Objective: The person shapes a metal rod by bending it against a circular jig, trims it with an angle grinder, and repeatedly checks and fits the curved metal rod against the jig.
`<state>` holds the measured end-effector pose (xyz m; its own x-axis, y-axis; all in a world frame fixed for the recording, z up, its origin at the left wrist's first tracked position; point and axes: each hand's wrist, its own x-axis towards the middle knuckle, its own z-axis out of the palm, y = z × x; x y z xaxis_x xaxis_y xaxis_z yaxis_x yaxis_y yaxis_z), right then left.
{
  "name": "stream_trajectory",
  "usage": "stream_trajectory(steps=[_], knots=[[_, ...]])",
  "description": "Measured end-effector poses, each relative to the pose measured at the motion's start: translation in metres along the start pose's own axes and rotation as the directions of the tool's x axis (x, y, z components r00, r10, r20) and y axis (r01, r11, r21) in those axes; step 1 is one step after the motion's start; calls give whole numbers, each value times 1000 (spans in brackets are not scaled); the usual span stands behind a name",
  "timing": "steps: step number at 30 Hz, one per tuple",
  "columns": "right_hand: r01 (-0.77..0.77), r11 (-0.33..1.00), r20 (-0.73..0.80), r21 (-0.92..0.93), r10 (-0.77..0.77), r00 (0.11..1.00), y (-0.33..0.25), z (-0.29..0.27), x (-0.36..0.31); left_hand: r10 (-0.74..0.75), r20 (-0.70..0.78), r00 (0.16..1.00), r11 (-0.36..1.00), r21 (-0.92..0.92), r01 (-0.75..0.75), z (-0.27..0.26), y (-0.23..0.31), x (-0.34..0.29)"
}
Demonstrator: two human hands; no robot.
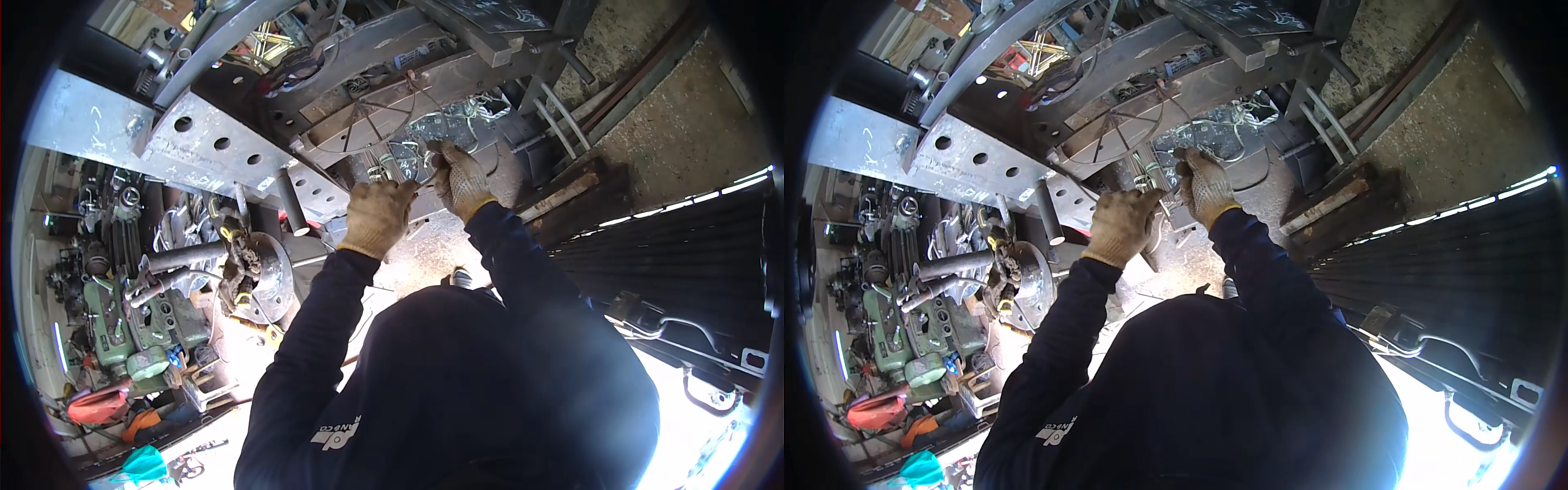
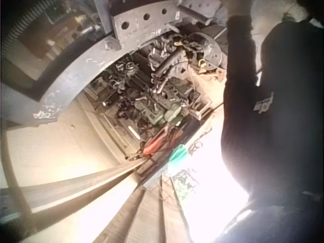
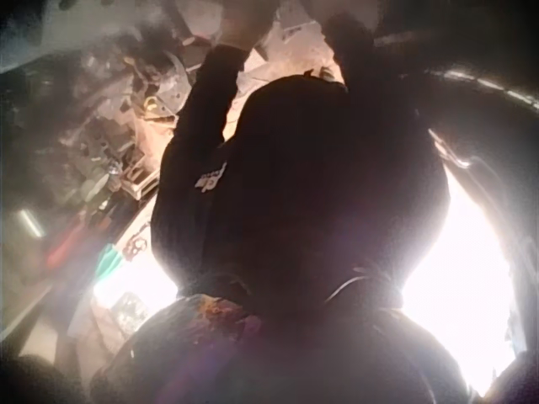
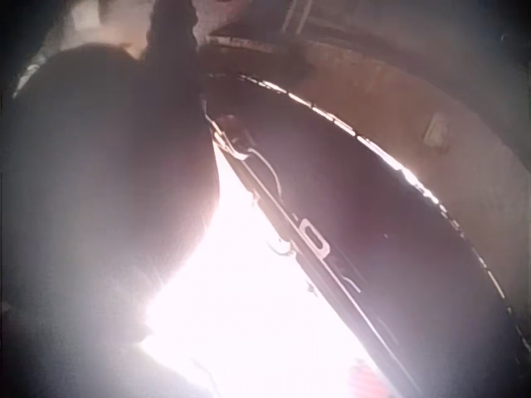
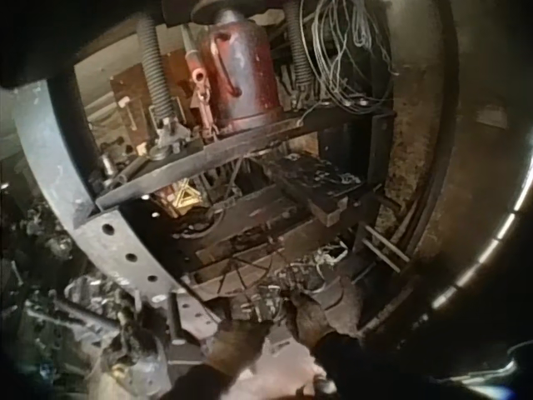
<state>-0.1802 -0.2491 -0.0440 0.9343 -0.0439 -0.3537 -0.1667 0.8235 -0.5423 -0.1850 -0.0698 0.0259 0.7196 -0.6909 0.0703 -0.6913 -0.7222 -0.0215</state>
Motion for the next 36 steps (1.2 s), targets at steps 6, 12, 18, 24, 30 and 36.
stream_trajectory(steps=[6, 12, 18, 24, 30, 36], knots=[[-11, 985, -151, 174, 38, 988, -1, 27, 11, -39, -25, 999, 999, -32, 38, -8, -21, 4], [-83, 996, 74, 35, 81, 994, 0, 15, 14, -34, -70, 997, 994, -106, 26, -9, -39, 0], [-88, 987, 163, -135, 110, 981, -8, 13, 21, -29, -173, 985, 991, -132, 6, -3, -54, 4], [-106, 978, 202, -179, 142, 969, -5, 8, 27, -1, -90, 996, 999, -33, -2, -17, -50, 8], [-64, 990, 12, -122, 66, 998, -7, 22, 20, 66, -144, 987, 992, -93, -80, -5, -64, 9], [-3, 958, 66, -287, 23, 998, -13, 17, 30, 88, -174, 981, 977, -179, -119, -4, -71, 10]])
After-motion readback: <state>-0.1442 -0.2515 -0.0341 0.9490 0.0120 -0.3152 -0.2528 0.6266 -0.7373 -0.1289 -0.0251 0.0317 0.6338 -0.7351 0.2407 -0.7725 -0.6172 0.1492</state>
